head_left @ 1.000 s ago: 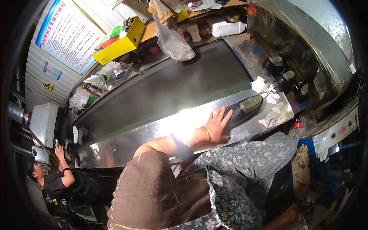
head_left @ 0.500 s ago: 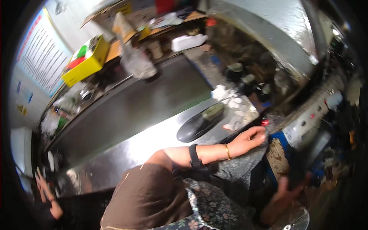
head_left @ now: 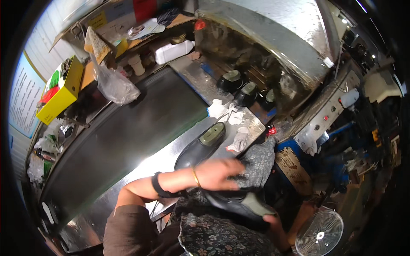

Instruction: Operating an industrial machine to process and assemble shoe components.

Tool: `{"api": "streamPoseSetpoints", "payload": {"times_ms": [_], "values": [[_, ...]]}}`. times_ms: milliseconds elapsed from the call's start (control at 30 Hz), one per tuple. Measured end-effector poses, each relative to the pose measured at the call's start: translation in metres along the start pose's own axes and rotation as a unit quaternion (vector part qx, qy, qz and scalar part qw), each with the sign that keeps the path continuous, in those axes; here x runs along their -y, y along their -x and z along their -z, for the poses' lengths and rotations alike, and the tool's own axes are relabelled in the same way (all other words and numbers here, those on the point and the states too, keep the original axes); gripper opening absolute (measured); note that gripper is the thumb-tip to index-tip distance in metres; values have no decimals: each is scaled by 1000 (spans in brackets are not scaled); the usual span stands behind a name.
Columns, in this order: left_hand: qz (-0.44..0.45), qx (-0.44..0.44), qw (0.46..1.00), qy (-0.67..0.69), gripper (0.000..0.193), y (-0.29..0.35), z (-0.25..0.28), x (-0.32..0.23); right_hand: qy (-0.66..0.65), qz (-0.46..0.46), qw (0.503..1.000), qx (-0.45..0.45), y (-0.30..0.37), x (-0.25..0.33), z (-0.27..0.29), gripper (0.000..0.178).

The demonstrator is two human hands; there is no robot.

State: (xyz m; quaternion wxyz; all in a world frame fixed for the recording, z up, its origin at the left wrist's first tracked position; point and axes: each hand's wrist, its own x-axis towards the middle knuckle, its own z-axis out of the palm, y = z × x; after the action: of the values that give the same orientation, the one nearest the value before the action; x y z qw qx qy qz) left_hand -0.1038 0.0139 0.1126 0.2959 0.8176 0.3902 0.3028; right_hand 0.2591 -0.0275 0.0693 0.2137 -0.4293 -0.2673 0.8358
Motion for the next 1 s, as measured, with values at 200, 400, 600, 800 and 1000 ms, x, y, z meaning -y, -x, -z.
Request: {"api": "streamPoseSetpoints", "payload": {"times_ms": [200,400,600,800,1000], "values": [[396,-61,899,-176,82,76,52,63,-81,164,968,-171,-38,43,-6,42],[395,-168,891,-147,104,80,-15,83,340,341,841,-247,-257,162,-90,51],[394,-256,872,137,80,67,21,102,623,247,709,-221,-375,180,-99,118],[277,-454,616,581,53,36,13,24,145,212,954,156,-217,52,-162,82],[155,-163,846,483,88,-11,-19,-6,-48,158,981,106,-94,118,-98,82]]}}
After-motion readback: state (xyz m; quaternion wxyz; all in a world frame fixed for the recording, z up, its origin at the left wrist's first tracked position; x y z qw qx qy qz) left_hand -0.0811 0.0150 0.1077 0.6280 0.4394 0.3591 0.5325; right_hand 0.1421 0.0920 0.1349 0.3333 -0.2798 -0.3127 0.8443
